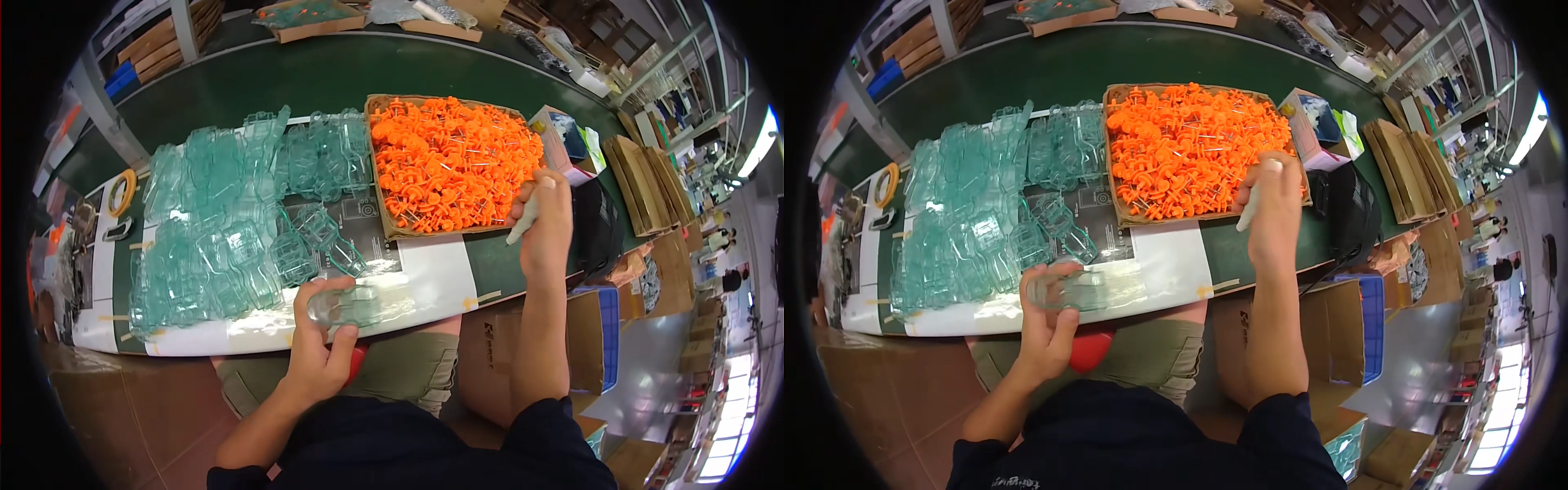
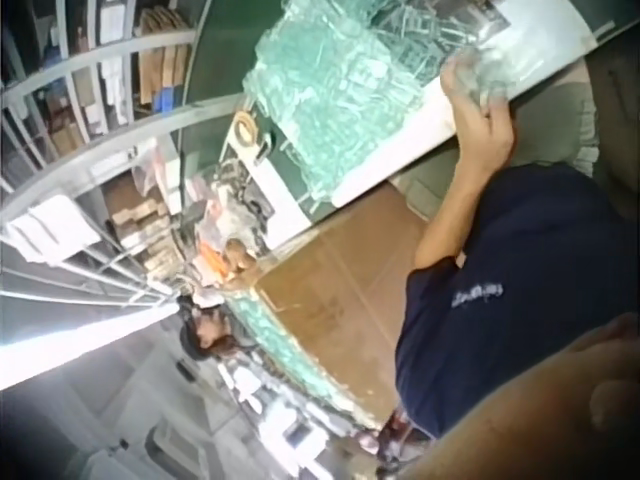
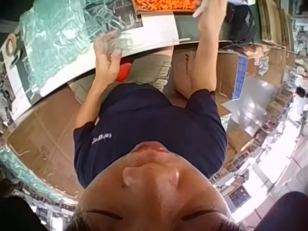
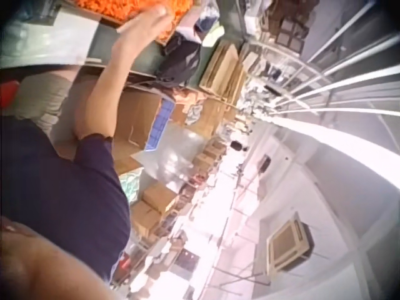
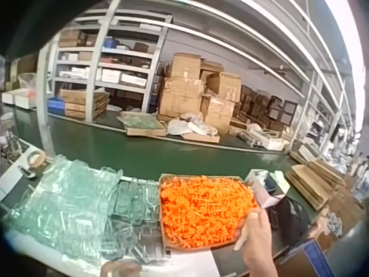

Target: The person assembles small orange and green plastic components by hand at a factory workstation.

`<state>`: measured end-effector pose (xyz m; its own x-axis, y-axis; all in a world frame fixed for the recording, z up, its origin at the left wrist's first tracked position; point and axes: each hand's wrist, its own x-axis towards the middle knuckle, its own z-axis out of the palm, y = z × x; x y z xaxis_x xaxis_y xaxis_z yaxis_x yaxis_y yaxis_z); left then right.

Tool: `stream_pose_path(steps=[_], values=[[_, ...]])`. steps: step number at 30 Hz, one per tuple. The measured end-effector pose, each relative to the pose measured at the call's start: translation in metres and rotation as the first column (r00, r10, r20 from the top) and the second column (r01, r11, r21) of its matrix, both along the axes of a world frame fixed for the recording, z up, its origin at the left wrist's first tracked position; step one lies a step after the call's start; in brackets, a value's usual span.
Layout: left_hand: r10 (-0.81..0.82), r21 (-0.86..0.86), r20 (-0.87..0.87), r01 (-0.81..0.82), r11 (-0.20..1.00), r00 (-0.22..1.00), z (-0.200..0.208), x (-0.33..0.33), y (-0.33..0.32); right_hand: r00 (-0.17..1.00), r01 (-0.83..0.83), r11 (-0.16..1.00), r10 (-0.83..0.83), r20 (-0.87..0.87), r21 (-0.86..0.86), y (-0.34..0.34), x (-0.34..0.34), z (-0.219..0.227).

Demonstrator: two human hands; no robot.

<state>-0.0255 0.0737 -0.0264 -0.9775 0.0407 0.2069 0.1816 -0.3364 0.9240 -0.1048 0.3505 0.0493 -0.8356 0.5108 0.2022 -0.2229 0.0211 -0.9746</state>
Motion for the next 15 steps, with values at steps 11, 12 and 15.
stream_pose_path(steps=[11,12,15], values=[[-0.027,-0.653,-0.176,-0.096,0.751,0.984,-0.019,0.0,-0.042,0.841,-0.442,0.223,-0.235,0.487,0.869,-0.035,-0.031,0.002],[-0.051,-0.7,-0.22,-0.122,0.704,0.974,-0.019,-0.002,-0.043,0.831,-0.454,0.212,-0.25,0.497,0.865,-0.039,-0.031,0.004],[-0.138,-0.825,-0.324,-0.209,0.524,0.936,-0.017,-0.008,-0.047,0.833,-0.466,0.182,-0.239,0.499,0.866,-0.029,-0.042,-0.002]])
